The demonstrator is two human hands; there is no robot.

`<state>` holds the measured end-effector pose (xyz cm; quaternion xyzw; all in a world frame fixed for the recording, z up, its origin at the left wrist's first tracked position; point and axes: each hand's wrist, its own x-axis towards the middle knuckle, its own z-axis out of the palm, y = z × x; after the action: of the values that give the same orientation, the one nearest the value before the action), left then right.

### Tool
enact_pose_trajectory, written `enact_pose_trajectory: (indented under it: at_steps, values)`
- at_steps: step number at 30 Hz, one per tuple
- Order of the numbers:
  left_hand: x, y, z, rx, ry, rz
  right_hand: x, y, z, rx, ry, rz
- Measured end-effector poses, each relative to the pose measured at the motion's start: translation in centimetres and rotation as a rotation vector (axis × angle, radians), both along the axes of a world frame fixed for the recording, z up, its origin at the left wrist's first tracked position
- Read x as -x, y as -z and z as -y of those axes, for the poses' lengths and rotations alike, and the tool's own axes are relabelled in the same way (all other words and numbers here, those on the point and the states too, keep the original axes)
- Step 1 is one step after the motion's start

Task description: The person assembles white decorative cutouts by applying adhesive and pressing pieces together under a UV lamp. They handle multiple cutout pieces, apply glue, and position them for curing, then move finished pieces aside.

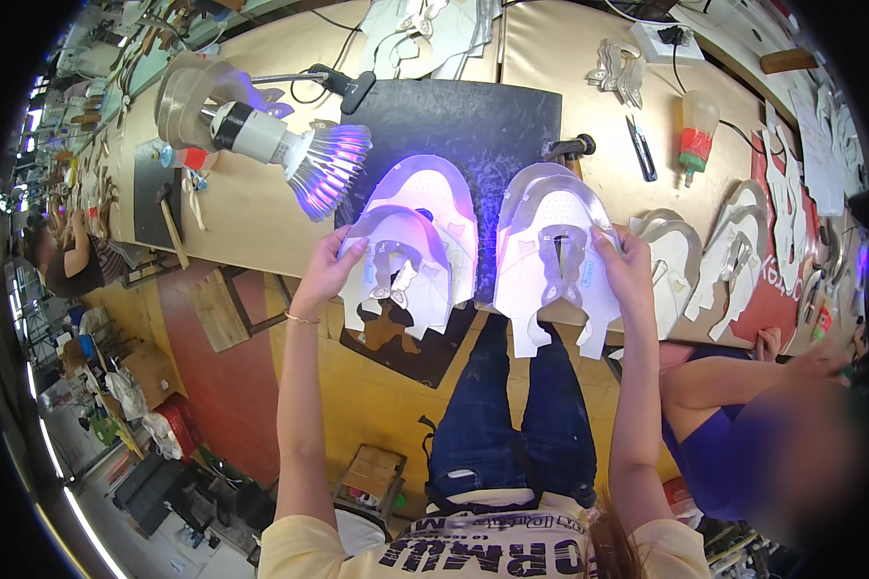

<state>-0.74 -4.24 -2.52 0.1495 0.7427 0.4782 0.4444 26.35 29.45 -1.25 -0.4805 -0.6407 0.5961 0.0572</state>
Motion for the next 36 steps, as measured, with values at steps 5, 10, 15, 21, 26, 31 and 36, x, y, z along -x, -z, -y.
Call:
enact_pose_trajectory:
  at_steps: [5, 10, 15, 21, 26, 31, 36]
  values:
    - [1.1, 0.6, -1.3, 0.005, -0.060, -0.132, 0.1, -0.5, -0.5, -0.063, 0.031, 0.027]
    - [2.4, 2.2, -2.6, 0.066, -0.065, -0.179, -0.1, -1.1, -1.4, -0.106, -0.023, -0.011]
    - [1.7, 2.5, -2.8, 0.093, -0.054, -0.188, -0.4, -1.5, -0.4, -0.273, -0.161, -0.054]
    - [0.6, 2.7, -3.6, 0.007, -0.107, -0.275, 0.5, -1.7, 2.3, -0.299, -0.207, 0.067]
    - [-1.0, 3.5, -4.6, -0.024, -0.200, -0.533, 0.9, -1.1, 2.7, -0.314, -0.216, 0.108]
    - [-3.0, 4.4, -7.0, 0.058, -0.278, -1.141, 1.1, 0.1, 2.3, -0.216, -0.148, 0.045]
    - [-3.3, 3.9, -7.2, 0.087, -0.269, -1.074, 1.0, 1.2, 2.6, -0.193, -0.131, 0.005]
